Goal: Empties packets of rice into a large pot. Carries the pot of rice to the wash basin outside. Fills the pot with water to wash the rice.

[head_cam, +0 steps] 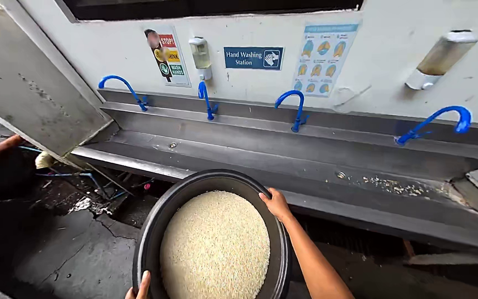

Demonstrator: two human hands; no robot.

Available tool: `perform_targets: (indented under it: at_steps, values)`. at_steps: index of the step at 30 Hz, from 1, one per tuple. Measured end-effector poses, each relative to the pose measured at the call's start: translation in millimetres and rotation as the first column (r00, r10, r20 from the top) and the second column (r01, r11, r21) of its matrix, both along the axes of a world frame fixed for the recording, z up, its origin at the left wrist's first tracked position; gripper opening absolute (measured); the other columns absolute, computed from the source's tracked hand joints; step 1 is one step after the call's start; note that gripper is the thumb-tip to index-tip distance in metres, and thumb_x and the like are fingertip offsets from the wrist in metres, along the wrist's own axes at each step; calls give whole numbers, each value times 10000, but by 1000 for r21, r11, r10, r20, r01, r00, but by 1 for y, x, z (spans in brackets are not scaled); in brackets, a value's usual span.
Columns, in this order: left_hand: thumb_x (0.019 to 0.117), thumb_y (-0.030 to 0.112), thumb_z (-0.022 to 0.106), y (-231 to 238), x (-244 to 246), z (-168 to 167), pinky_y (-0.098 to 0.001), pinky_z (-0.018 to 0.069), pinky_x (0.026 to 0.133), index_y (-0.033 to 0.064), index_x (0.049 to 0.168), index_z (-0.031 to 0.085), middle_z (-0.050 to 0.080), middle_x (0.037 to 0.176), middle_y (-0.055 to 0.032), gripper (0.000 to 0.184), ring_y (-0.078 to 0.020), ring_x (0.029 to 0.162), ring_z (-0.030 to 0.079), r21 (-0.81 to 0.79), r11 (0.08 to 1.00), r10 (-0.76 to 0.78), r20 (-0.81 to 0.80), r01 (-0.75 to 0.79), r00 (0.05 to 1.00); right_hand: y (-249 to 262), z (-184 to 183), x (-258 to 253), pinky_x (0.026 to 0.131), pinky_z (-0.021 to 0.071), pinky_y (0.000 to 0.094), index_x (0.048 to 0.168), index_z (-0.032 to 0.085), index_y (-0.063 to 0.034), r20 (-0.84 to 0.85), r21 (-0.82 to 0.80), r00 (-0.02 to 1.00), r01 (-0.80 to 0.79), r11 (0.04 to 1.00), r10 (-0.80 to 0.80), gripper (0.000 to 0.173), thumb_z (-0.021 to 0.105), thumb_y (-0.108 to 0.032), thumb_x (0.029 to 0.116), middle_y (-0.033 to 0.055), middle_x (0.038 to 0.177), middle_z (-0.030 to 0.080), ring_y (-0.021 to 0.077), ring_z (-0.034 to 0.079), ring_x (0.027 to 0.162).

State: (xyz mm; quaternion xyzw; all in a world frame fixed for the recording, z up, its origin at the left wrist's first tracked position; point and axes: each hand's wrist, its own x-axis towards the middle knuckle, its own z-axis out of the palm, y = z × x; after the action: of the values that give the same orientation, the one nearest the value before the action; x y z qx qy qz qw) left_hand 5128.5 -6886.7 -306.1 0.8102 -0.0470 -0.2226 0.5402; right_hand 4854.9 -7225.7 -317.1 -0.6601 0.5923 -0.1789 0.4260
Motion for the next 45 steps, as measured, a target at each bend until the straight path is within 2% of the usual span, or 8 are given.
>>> perform_targets:
  at_steps: [8, 19, 25, 36, 38, 40, 43, 45]
  values:
    - [1050, 333, 604, -168, -17, -5, -406, 579, 764, -35, 1150, 631, 686, 934, -136, 381, -171, 806, 677, 11, 999, -51, -103, 53, 993, -112, -22, -60, 914, 502, 584, 1124, 696, 20, -35, -1, 974, 224, 975, -224, 415, 681, -375, 1001, 232, 1031, 696, 372, 662, 996]
    - [1017, 433, 643, -368, 8, -43, -570, 519, 905, -46, 1140, 674, 699, 1042, -239, 496, -342, 983, 678, 161, 926, -322, -131, 341, 937, -207, -38, -104, 820, 483, 567, 982, 686, 39, -112, 4, 875, 475, 880, -472, 420, 698, -380, 992, 219, 902, 657, 351, 622, 881]
    - [998, 515, 640, -456, 9, -47, -608, 478, 973, -42, 1174, 684, 684, 1135, -271, 586, -397, 1107, 648, 254, 878, -393, -103, 406, 914, -276, -30, -108, 866, 490, 575, 1031, 695, 38, -166, -40, 852, 497, 867, -496, 448, 656, -408, 1014, 237, 975, 674, 365, 639, 951]
    - [1007, 574, 585, -517, 10, -31, -564, 467, 1033, -41, 1205, 679, 675, 1211, -258, 652, -372, 1195, 633, 400, 800, -439, -119, 448, 891, -347, -36, -99, 936, 474, 570, 1098, 680, 53, -261, -12, 869, 432, 902, -420, 522, 623, -460, 1020, 260, 1088, 667, 375, 631, 1061]
    - [1023, 567, 560, -516, 10, -26, -586, 462, 1041, -57, 1237, 658, 666, 1216, -293, 667, -416, 1207, 624, 404, 776, -486, -106, 485, 867, -344, -25, -96, 1038, 459, 586, 1268, 646, 30, -303, -96, 870, 377, 921, -388, 513, 617, -423, 1029, 302, 1266, 631, 431, 598, 1220]
    - [1031, 578, 531, -507, 11, -34, -626, 484, 1003, -63, 1295, 587, 653, 1200, -326, 696, -466, 1166, 631, 348, 827, -469, -10, 443, 883, -328, -8, -77, 1149, 359, 610, 1420, 541, 23, -265, -204, 896, 308, 929, -356, 556, 656, -339, 1014, 362, 1466, 452, 508, 435, 1384]
    - [1026, 555, 543, -493, 12, -38, -615, 432, 1058, -27, 1413, 481, 522, 1389, -318, 701, -461, 1279, 522, 43, 964, -264, 79, 261, 961, -259, 40, -4, 1027, 509, 541, 1267, 641, 49, -114, -311, 986, 82, 947, -123, 347, 632, -194, 1020, 293, 1267, 631, 408, 633, 1170]
    - [1045, 521, 531, -480, 4, -19, -511, 488, 964, 19, 1391, 487, 561, 1322, -219, 611, -322, 1152, 572, -180, 976, -136, -64, 122, 989, -185, 59, 55, 904, 592, 424, 1131, 709, 56, 67, -305, 979, -163, 938, 192, 254, 630, -152, 1008, 214, 1091, 719, 279, 718, 983]
